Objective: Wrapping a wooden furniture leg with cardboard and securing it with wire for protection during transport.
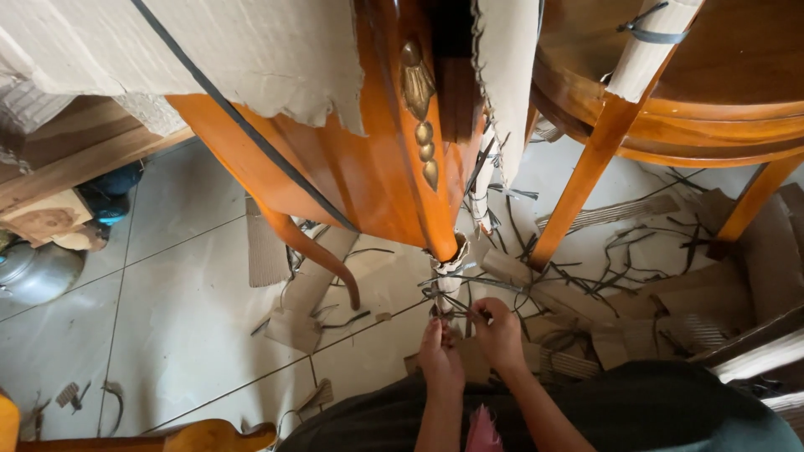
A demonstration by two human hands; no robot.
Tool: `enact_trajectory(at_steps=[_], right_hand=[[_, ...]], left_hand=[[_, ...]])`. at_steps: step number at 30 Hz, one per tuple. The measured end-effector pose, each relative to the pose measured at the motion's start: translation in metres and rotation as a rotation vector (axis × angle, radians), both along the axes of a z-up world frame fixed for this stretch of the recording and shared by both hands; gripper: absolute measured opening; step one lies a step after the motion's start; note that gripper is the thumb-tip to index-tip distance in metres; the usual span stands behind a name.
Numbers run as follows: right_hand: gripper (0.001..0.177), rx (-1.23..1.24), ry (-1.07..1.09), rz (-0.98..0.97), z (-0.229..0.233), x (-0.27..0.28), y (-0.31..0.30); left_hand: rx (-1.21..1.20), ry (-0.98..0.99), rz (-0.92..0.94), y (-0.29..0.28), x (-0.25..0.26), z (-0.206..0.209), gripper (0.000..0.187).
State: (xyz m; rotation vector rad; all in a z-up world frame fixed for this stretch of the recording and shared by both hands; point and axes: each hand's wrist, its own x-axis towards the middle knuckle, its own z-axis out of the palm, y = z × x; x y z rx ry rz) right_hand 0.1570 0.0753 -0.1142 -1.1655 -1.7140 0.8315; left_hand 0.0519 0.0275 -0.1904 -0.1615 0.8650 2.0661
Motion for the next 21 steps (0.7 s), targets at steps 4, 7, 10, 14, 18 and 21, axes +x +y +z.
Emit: enact_trajectory(at_steps=[4, 7, 10, 14, 18, 21], right_hand=[[0.013, -0.001, -0.006, -0.008, 0.013, -0.008, 0.007], [0.010, 0.132, -0.067, -0.027, -0.002, -0.013, 0.018], [0.010, 0.159, -0.084, -0.039, 0.001, -0.013, 0.025], [0.003, -0.033, -0.079, 0.076, 0.004, -0.006, 0.038], [0.032, -0.422, -0.185, 0.074, 0.027, 0.020, 0.027], [0.027, -0.469, -0.281, 0.077, -0.009, 0.060, 0.010]], left_hand=[[0.042, -0.186, 0.028, 0.006, -0.005, -0.002, 0.007], [0.109, -0.227, -0.040, 0.000, -0.018, 0.004, 0.007], [0.171, -0.297, -0.059, -0.009, -0.033, 0.005, 0.010], [0.215, -0.058, -0.216, -0.023, -0.039, 0.008, 0.006], [-0.136, 0.122, -0.389, -0.049, -0.028, 0.073, 0.026], [-0.572, 0.350, -0.628, -0.071, -0.011, 0.063, 0.045]])
